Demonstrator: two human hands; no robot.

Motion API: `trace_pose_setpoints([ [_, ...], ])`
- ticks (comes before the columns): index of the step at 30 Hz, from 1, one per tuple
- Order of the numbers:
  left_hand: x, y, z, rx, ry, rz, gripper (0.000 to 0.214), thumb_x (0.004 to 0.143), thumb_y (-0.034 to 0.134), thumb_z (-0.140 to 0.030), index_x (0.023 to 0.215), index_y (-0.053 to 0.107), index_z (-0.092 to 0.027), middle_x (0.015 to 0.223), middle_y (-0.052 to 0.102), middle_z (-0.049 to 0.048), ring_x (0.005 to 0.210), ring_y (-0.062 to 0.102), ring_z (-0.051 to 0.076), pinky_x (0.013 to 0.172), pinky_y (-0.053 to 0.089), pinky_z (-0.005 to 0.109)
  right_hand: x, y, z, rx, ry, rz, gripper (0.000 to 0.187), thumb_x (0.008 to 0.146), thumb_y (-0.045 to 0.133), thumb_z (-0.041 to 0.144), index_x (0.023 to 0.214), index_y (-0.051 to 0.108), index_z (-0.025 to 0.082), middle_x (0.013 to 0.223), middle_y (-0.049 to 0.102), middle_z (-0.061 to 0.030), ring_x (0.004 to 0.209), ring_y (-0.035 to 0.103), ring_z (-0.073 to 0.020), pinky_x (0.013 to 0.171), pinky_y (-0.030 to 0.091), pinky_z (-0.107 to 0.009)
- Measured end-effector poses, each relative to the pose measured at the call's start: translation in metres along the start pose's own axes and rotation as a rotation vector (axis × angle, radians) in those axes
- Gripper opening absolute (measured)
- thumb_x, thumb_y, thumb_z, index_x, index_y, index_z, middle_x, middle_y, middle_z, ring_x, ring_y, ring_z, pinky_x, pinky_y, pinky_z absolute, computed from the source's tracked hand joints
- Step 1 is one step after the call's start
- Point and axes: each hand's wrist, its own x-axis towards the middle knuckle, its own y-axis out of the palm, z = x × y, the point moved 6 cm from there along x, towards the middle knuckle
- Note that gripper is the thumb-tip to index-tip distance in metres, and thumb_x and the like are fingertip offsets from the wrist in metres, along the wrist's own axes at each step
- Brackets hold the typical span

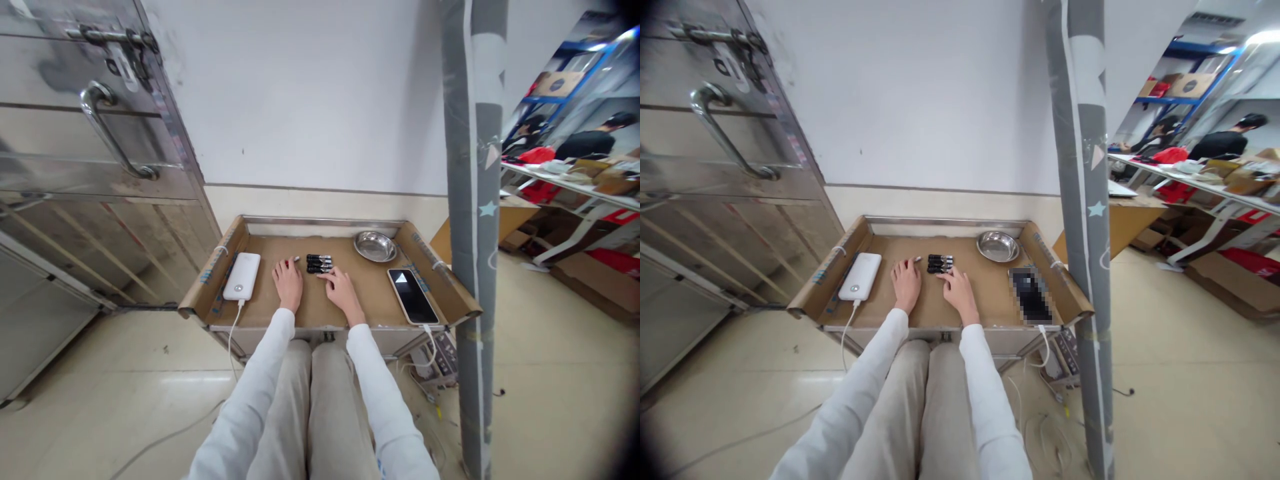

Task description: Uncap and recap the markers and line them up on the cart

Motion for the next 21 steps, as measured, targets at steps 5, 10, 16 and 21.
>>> trace_pose_setpoints([
  [5,-0.004,-0.007,0.007,-0.12,-0.037,-0.066,0.027,0.093,0.032,-0.021,0.099,0.058,-0.014,0.094,0.054,0.0144,0.095,0.052,0.027,0.085,0.042,0.045,-0.004,-0.007,0.001,0.036,0.023,-0.087,0.037,0.084,0.041,0.01,0.113,0.06,0.023,0.102,0.056,-0.0072,0.094,0.054,-0.0194,0.086,0.041,-0.034],
  [10,-0.007,-0.007,-0.019,-0.375,0.311,0.113,0.028,0.094,0.038,-0.027,0.116,0.056,-0.021,0.097,0.051,0.0075,0.089,0.054,0.018,0.081,0.047,0.031,-0.005,-0.013,-0.002,0.121,0.061,-0.19,0.046,0.087,0.042,0.017,0.133,0.042,0.023,0.113,0.05,-0.0099,0.101,0.054,-0.0211,0.091,0.043,-0.037],
  [16,-0.016,-0.009,-0.038,-0.536,0.514,0.247,0.027,0.093,0.044,-0.028,0.119,0.053,-0.025,0.103,0.05,0.0046,0.096,0.056,0.014,0.089,0.047,0.028,-0.005,-0.009,-0.005,0.194,0.053,-0.161,0.036,0.087,0.041,0.016,0.121,0.053,0.022,0.109,0.049,-0.0088,0.099,0.055,-0.0198,0.091,0.045,-0.036],
  [21,-0.011,-0.016,-0.032,-0.628,0.445,0.112,0.029,0.086,0.056,-0.031,0.114,0.05,-0.022,0.109,0.049,0.0065,0.105,0.056,0.016,0.094,0.047,0.031,-0.005,-0.007,-0.002,0.249,0.024,-0.117,0.028,0.087,0.043,0.018,0.111,0.057,0.021,0.104,0.053,-0.0075,0.094,0.057,-0.0187,0.089,0.046,-0.034],
])
